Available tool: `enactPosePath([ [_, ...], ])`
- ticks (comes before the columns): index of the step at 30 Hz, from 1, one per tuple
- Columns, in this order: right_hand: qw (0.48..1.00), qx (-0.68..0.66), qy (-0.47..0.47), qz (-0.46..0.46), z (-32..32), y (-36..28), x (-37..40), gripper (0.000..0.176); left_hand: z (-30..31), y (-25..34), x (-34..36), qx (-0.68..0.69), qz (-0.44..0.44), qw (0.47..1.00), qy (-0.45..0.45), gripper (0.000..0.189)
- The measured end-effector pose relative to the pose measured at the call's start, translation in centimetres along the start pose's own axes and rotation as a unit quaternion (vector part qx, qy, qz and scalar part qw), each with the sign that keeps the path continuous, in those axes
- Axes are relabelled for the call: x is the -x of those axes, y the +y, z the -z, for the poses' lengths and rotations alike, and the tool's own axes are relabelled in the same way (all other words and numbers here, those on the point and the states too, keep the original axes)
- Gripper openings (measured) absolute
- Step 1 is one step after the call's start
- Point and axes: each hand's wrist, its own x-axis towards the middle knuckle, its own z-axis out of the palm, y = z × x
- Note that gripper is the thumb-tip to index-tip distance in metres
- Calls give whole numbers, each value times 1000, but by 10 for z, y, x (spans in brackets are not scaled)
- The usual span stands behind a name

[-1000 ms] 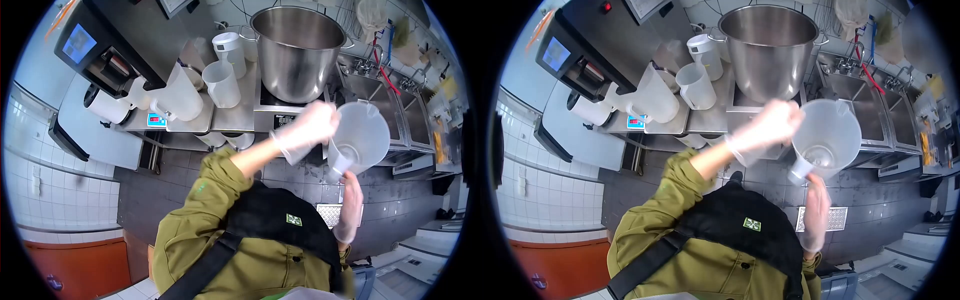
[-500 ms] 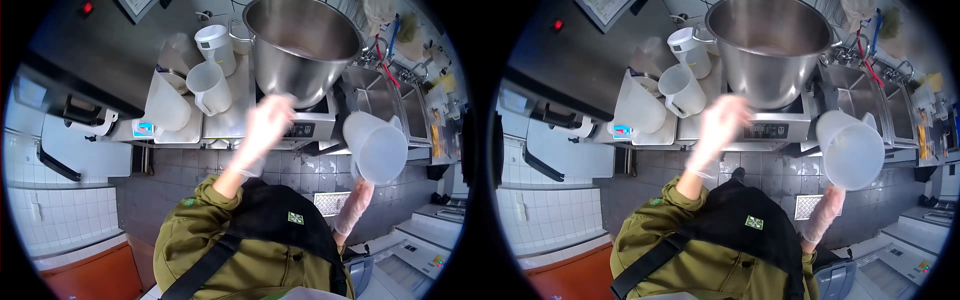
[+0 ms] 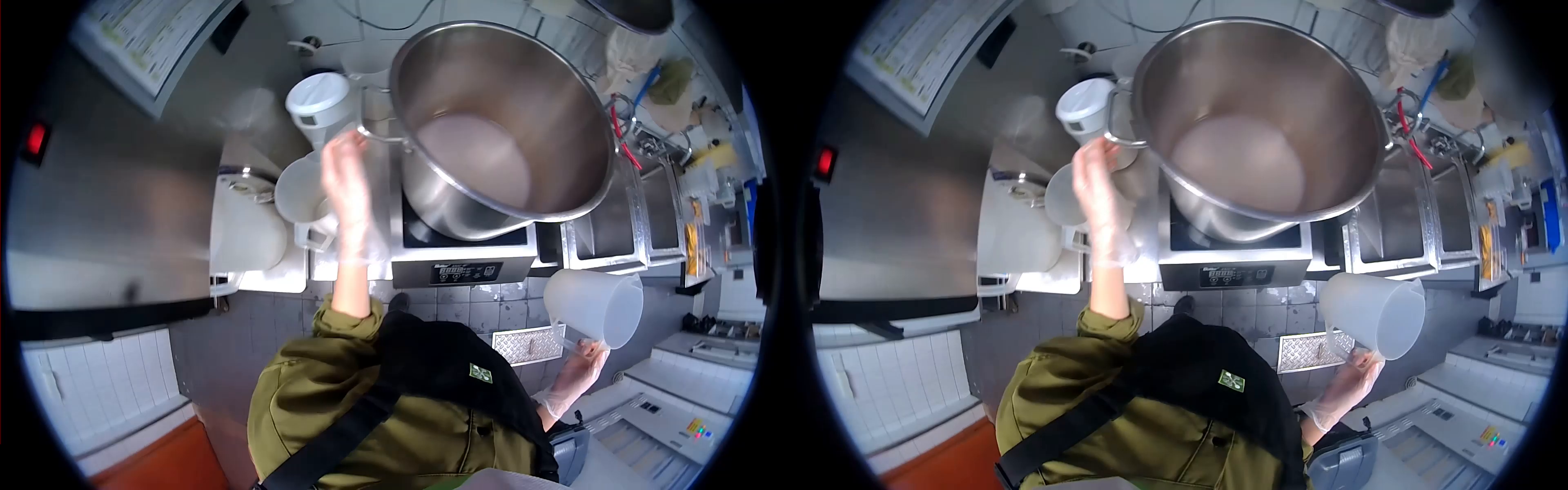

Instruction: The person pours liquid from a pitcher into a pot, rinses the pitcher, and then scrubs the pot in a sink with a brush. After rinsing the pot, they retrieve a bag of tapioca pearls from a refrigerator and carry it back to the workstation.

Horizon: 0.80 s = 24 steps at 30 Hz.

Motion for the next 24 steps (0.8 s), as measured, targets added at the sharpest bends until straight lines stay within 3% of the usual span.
enactPosePath([
  [1,1000,4,4,0,3,0,-2,18,2,2,2,-8,24,999,27,28],
  [3,999,22,-20,38,20,2,-10,17,11,0,13,-47,-56,996,47,24],
  [4,999,30,19,31,31,2,-15,16,10,15,26,-75,-73,993,63,23],
  [5,994,54,89,33,16,-3,-21,16,7,26,40,-144,-121,978,87,22],
  [6,999,22,30,27,31,-6,-33,15,11,30,51,-239,-220,942,79,22],
  [7,996,7,79,41,38,-2,-45,15,-1,43,70,22,-189,982,14,20],
  [8,999,8,-7,46,33,-9,-59,17,-9,42,94,86,-175,977,-89,19],
  [9,996,41,67,50,20,-10,-74,18,-21,45,117,148,-143,960,-191,18],
  [10,996,52,54,40,22,-9,-90,18,-31,49,141,197,-98,934,-281,18],
  [11,997,70,-7,28,29,-9,-109,20,-64,55,146,145,-84,872,-460,11],
  [12,996,89,-22,26,33,-6,-129,21,-95,62,151,74,-84,777,-620,11],
  [13,993,107,-41,24,36,-2,-148,22,-126,52,177,69,-4,756,-651,13],
  [15,995,94,-43,-5,54,14,-190,24,-191,23,224,60,69,769,-633,28],
  [17,981,182,-32,-65,66,28,-227,23,-262,-22,263,-26,13,800,-600,39],
  [18,963,250,-50,-88,65,33,-245,31,-298,-41,275,-79,31,791,-606,46],
  [19,952,277,-79,-105,79,50,-269,28,-331,-57,287,-132,55,779,-610,53],
  [20,946,267,-146,-108,101,81,-293,26,-364,-73,297,-108,163,779,-595,64],
  [21,899,395,-181,40,111,107,-314,24,-393,-107,316,-113,253,805,-525,62],
  [22,896,375,-235,46,99,88,-323,22,-416,-122,322,-143,298,814,-477,59],
  [23,852,438,-273,93,113,100,-345,18,-439,-131,325,-172,339,820,-428,56],
  [24,816,469,-316,122,117,104,-366,19,-459,-135,324,-212,323,832,-398,52],
])
